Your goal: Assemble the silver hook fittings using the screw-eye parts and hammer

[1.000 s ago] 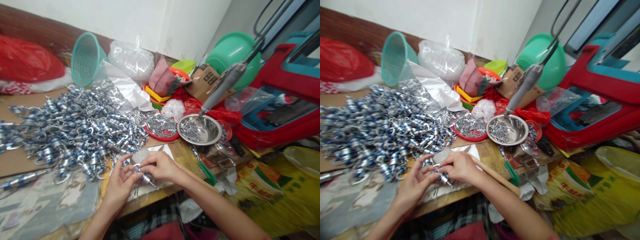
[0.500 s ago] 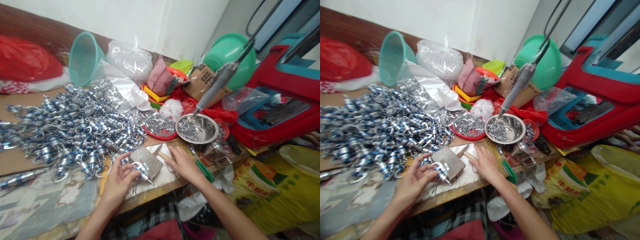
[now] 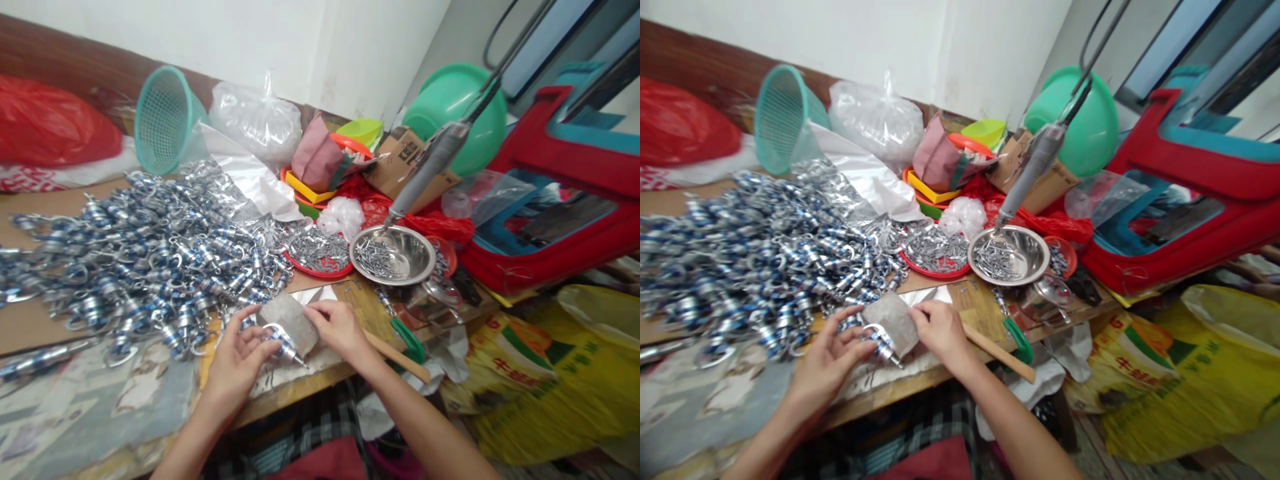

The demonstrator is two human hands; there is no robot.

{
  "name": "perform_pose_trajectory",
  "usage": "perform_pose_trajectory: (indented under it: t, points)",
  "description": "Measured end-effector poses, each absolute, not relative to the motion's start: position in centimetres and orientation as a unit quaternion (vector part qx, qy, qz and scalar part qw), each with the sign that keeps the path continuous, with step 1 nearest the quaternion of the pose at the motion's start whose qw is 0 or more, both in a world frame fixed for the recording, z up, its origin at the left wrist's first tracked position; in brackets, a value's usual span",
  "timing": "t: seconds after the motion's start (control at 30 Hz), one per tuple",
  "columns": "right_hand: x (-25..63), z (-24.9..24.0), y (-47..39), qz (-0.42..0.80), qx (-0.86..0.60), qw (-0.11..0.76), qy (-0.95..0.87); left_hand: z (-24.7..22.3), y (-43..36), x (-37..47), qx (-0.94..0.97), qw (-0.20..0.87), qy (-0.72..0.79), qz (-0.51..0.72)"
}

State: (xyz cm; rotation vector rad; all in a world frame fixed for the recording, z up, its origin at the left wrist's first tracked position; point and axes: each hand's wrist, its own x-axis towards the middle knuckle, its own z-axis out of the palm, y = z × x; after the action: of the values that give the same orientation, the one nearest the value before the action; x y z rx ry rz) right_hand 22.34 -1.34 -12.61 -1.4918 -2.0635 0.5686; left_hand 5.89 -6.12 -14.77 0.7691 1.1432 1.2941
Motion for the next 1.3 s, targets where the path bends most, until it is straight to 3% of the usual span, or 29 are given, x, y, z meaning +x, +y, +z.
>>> perform_pose_trajectory:
  t: [0.17, 0.4, 0.6, 0.83, 1.2, 1.3]
  points:
    - [22.2, -11.3, -2.6, 0.116, -0.472, 0.296, -0.822, -14.8, -6.0, 5.9, 0.327, 0.587, 0.489, 0.556]
    - [19.8, -11.4, -4.7, 0.026, -0.415, 0.194, -0.888, -14.7, -6.1, 6.0, 0.321, 0.590, 0.479, 0.565]
    - [20.3, -11.6, -4.7, 0.037, -0.399, 0.224, -0.888, -14.7, -6.1, 6.0, 0.315, 0.589, 0.475, 0.573]
    - [20.3, -11.3, -5.7, 0.065, -0.411, 0.174, -0.893, -14.9, -6.2, 6.0, 0.311, 0.589, 0.478, 0.572]
    - [24.0, -12.9, -4.1, 0.163, -0.457, 0.339, -0.806, -14.7, -6.2, 6.1, 0.310, 0.585, 0.494, 0.564]
    - [27.0, -13.8, -2.6, 0.113, -0.574, 0.222, -0.780, -14.8, -6.2, 6.0, 0.307, 0.581, 0.498, 0.566]
